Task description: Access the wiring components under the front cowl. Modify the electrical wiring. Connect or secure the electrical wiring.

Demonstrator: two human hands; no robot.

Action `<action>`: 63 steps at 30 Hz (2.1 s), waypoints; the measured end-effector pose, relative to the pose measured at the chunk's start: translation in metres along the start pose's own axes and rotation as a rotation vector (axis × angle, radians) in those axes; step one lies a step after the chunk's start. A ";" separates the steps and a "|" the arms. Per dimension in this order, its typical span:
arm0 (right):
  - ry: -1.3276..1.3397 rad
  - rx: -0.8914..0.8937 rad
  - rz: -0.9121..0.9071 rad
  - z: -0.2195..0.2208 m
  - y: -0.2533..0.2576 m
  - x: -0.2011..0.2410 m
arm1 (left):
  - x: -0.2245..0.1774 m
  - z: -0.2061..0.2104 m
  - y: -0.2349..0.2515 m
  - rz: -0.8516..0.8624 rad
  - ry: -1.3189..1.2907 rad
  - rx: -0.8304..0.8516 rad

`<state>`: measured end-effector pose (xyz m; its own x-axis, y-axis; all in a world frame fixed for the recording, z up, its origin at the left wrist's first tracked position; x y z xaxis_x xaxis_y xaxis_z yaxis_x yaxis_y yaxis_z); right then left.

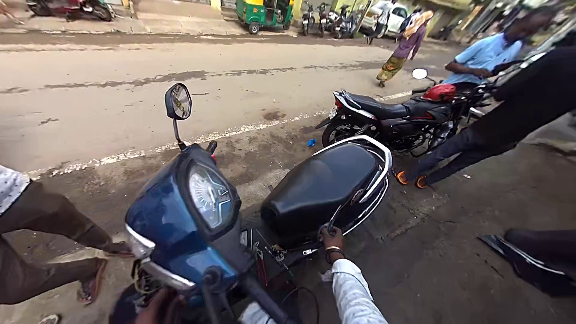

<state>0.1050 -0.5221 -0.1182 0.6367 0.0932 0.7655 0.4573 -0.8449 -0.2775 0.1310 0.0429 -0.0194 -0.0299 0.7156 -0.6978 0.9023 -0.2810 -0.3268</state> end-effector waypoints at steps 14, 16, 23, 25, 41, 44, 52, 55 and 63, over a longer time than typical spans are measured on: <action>-0.105 0.544 0.127 -0.015 -0.515 -0.024 | 0.097 -0.053 -0.034 0.110 -0.385 0.432; -0.067 0.558 -0.042 0.028 -0.521 0.022 | 0.100 -0.057 -0.036 0.089 -0.429 0.401; -0.173 0.648 -0.107 0.140 -0.536 0.059 | 0.092 -0.062 -0.036 0.097 -0.520 0.295; -0.193 0.654 -0.098 0.145 -0.539 0.063 | 0.089 -0.063 -0.039 0.093 -0.520 0.284; -0.633 0.465 -0.283 0.153 -0.545 0.074 | 0.086 -0.067 -0.036 0.121 -0.264 0.298; -0.654 0.460 -0.291 0.148 -0.541 0.075 | 0.082 -0.065 -0.035 0.129 -0.240 0.322; 0.084 0.321 -0.285 0.128 -0.523 0.051 | 0.076 -0.066 -0.035 0.163 -0.502 0.399; 0.297 0.311 -0.381 0.137 -0.522 0.067 | 0.078 -0.066 -0.036 0.222 -0.526 0.479; 0.325 0.409 -0.400 0.151 -0.527 0.086 | 0.079 -0.082 -0.039 0.221 -0.349 0.561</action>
<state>0.0123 0.0107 0.0058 0.1774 0.1403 0.9741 0.8599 -0.5035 -0.0841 0.1285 0.1632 -0.0093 -0.0924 0.3826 -0.9193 0.5477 -0.7515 -0.3678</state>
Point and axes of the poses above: each hand's wrist, its own y-axis towards the middle knuckle, its own z-axis out of the palm, x = y × z, the point moved 4 cm from there along y, towards the middle knuckle, and after that the axes turned 2 degrees about -z, right-handed, at the moved point
